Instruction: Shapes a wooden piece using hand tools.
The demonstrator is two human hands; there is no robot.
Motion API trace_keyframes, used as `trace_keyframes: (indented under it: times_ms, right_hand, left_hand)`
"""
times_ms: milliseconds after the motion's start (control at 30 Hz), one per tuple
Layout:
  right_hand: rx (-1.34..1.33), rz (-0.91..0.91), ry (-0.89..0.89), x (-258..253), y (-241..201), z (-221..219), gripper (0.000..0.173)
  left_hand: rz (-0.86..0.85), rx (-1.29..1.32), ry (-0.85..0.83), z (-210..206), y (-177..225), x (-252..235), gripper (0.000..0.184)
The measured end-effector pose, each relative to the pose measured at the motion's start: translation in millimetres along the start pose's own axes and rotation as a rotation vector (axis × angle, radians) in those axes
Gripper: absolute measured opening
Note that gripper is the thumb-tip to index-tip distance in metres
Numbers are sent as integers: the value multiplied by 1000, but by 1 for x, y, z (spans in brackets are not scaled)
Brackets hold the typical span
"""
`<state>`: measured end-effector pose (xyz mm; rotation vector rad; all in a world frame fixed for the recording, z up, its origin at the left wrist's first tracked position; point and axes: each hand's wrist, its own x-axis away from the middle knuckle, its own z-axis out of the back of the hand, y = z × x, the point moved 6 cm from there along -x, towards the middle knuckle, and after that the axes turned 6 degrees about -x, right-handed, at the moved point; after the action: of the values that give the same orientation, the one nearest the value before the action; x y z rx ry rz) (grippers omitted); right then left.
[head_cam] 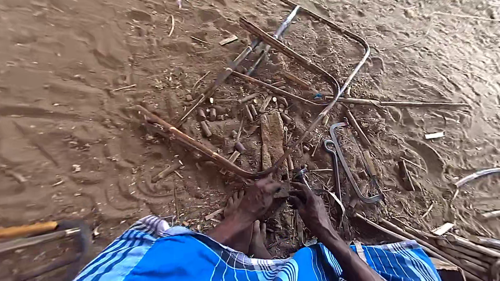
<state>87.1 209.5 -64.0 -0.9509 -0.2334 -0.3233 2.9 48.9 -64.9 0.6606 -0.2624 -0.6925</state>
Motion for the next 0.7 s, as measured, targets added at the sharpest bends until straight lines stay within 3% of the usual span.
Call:
trace_keyframes:
  times_ms: [67,167,333,467,633,700]
  right_hand:
    - [195,-90,59,16,30,16,41]
    - [487,-356,-34,37,90,28,54]
    - [602,-445,-65,40,116,25,39]
    - [381,-504,9,50,105,42,42]
    - [-253,-173,-101,60,96,33,43]
    - [-336,-122,-131,59,81,18,49]
  left_hand:
    - [74,121,160,9,-17,-11,10]
    - [192,162,334,20,-41,-26,14]
    - [199,91,379,1,-60,-34,16]
    - [163,109,407,-3,-62,-33,28]
    - [188,93,335,-4,-57,-32,43]
    - [185,97,310,-7,-59,-31,46]
